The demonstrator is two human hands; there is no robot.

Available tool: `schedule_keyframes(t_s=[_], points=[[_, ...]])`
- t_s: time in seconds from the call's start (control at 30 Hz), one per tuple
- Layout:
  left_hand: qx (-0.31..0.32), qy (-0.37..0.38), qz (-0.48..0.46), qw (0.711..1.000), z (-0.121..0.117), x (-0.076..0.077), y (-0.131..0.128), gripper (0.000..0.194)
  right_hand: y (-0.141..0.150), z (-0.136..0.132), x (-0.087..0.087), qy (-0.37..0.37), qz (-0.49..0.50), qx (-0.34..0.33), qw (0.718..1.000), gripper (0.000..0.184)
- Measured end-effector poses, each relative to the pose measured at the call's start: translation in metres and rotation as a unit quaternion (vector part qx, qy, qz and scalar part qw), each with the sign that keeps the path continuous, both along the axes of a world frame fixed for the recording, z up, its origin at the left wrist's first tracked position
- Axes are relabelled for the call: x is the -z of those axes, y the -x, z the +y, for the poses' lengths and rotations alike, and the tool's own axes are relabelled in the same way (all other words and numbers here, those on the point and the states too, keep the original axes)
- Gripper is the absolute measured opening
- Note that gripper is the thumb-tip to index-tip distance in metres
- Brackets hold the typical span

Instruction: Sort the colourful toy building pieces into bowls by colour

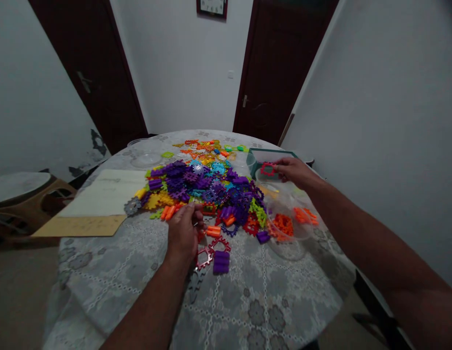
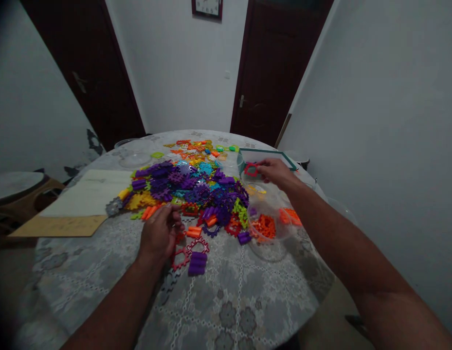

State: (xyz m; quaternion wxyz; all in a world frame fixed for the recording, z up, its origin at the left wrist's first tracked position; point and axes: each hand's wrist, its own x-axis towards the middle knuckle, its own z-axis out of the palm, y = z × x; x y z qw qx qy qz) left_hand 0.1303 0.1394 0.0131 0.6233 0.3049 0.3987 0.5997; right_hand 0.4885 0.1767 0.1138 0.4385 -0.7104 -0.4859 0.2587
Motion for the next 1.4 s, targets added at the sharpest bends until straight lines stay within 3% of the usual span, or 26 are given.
schedule_keyframes(t_s=[0.13, 0.23, 0.3, 0.4, 0.53, 0.63, 0.73, 0.97, 1.17, 1.27, 1.4], points=[[-0.025, -0.015, 0.025, 0.999, 0.001, 0.001, 0.000, 0.028, -0.024, 0.027, -0.006, -0.071, -0.010, 0.108, 0.992, 0.038], [-0.038, -0.019, 0.025, 0.999, 0.002, 0.001, 0.001, 0.026, -0.012, 0.020, -0.002, -0.092, -0.043, 0.108, 0.989, 0.043], [-0.045, -0.021, 0.021, 0.999, 0.002, 0.001, 0.001, 0.025, 0.017, -0.002, 0.004, -0.108, -0.091, 0.046, 0.989, 0.033], [-0.059, -0.025, 0.026, 0.998, 0.002, 0.000, 0.002, 0.024, 0.083, -0.055, 0.018, -0.133, -0.174, -0.108, 0.970, 0.022], [-0.072, -0.042, 0.041, 0.996, 0.002, 0.001, 0.002, 0.021, 0.163, -0.123, 0.045, -0.114, -0.290, -0.346, 0.885, 0.020], [-0.089, -0.057, 0.060, 0.993, 0.003, 0.001, 0.001, 0.021, 0.190, -0.145, 0.067, -0.072, -0.361, -0.415, 0.832, 0.030], [-0.105, -0.064, 0.085, 0.989, 0.003, 0.000, 0.001, 0.021, 0.194, -0.149, 0.086, -0.057, -0.375, -0.438, 0.815, 0.044], [-0.116, -0.081, 0.140, 0.980, 0.004, 0.003, 0.003, 0.023, 0.189, -0.145, 0.109, -0.044, -0.324, -0.442, 0.836, 0.037], [-0.133, -0.110, 0.198, 0.965, 0.004, 0.006, 0.006, 0.023, 0.179, -0.133, 0.126, -0.078, -0.140, -0.364, 0.918, 0.055], [-0.102, -0.102, 0.235, 0.961, 0.002, 0.001, 0.006, 0.029, 0.176, -0.128, 0.130, -0.081, -0.081, -0.336, 0.935, 0.055], [-0.021, -0.114, 0.321, 0.940, -0.005, -0.005, 0.015, 0.045, 0.177, -0.127, 0.130, -0.089, -0.054, -0.331, 0.938, 0.048]])
